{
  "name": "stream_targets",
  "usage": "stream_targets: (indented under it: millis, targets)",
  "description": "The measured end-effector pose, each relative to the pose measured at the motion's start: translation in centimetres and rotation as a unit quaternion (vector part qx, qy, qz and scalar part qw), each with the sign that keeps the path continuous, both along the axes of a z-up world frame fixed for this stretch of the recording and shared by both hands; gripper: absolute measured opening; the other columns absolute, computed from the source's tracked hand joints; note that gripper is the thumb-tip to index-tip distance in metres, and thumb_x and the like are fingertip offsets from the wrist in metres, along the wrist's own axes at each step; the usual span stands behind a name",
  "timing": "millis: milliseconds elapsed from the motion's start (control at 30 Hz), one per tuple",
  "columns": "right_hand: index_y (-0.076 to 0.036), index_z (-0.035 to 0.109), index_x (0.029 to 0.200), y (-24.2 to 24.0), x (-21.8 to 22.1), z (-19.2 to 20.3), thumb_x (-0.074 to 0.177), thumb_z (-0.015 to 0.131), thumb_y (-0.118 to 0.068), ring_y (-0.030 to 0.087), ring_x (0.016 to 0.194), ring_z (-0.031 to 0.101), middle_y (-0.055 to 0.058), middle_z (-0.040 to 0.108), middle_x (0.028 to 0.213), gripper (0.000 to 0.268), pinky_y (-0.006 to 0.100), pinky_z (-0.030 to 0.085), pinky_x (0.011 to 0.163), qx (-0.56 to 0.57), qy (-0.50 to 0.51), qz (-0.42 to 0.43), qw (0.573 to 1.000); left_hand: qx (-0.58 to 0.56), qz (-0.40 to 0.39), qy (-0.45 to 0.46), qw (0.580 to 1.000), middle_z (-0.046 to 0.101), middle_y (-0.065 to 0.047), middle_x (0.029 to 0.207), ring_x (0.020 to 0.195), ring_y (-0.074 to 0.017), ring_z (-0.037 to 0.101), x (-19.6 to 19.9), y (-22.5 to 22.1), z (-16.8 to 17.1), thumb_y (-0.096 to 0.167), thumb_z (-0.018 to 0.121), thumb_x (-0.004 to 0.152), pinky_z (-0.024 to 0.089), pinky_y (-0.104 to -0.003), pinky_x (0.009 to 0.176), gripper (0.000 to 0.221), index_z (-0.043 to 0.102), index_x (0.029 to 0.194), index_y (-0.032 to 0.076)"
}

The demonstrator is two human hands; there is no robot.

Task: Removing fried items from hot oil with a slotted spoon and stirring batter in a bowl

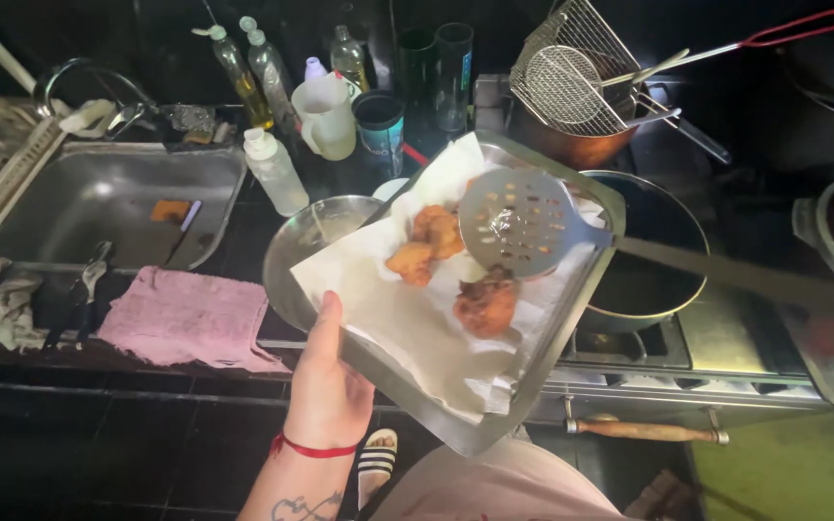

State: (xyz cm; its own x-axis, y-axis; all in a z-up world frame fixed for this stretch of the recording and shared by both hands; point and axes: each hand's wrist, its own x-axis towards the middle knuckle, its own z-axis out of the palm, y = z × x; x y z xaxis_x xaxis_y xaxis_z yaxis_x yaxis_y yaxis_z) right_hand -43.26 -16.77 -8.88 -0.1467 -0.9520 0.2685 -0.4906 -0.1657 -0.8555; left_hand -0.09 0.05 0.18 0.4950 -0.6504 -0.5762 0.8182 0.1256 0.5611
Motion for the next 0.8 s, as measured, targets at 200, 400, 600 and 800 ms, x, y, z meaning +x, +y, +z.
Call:
stream_targets:
  millis: [200,400,600,800]
  targets:
    - [-0.001,0.047,0.169,-1.8,1.0,2.0,0.117,0.048,0.004,0.027,0.115,0.065,0.018,0.062,0.131,0.052,0.038,0.056,0.097,-0.102,-0.111,0.114,0.982,0.011,-0.014,0.020,1.000,0.067,-0.011,0.155,0.138,-0.0258,0.062,-0.8,-0.5,0.9,0.043,0.047,0.100,0.046,-0.044,0.123,0.065,0.060,0.157,0.013]
    - [-0.009,0.074,0.109,-1.1,9.2,11.6,0.105,0.057,-0.017,0.016,0.073,0.067,0.008,0.061,0.077,0.019,0.026,0.054,0.067,0.066,-0.410,-0.046,0.909,0.031,-0.017,-0.023,0.999,0.065,-0.009,0.157,0.143,-0.0262,0.061,-1.4,-1.3,1.5,0.044,0.040,0.106,0.046,-0.043,0.120,0.066,0.056,0.161,0.012]
    - [-0.006,0.073,0.102,-6.8,8.8,12.3,0.100,0.060,-0.014,0.014,0.076,0.066,0.000,0.056,0.078,0.015,0.024,0.048,0.066,0.058,-0.510,-0.048,0.857,0.044,-0.009,-0.007,0.999,0.064,-0.006,0.158,0.145,-0.0225,0.059,-0.6,-1.9,0.7,0.048,0.040,0.106,0.044,-0.041,0.123,0.067,0.055,0.162,0.015]
    - [-0.012,0.074,0.097,-16.0,9.1,11.1,0.095,0.064,-0.013,0.015,0.075,0.074,0.004,0.068,0.080,0.010,0.028,0.053,0.065,0.041,-0.517,-0.116,0.847,0.108,0.074,-0.013,0.991,0.068,-0.005,0.153,0.137,-0.0234,0.065,1.7,0.3,-1.6,0.057,0.048,0.102,0.051,-0.044,0.119,0.068,0.059,0.157,0.019]
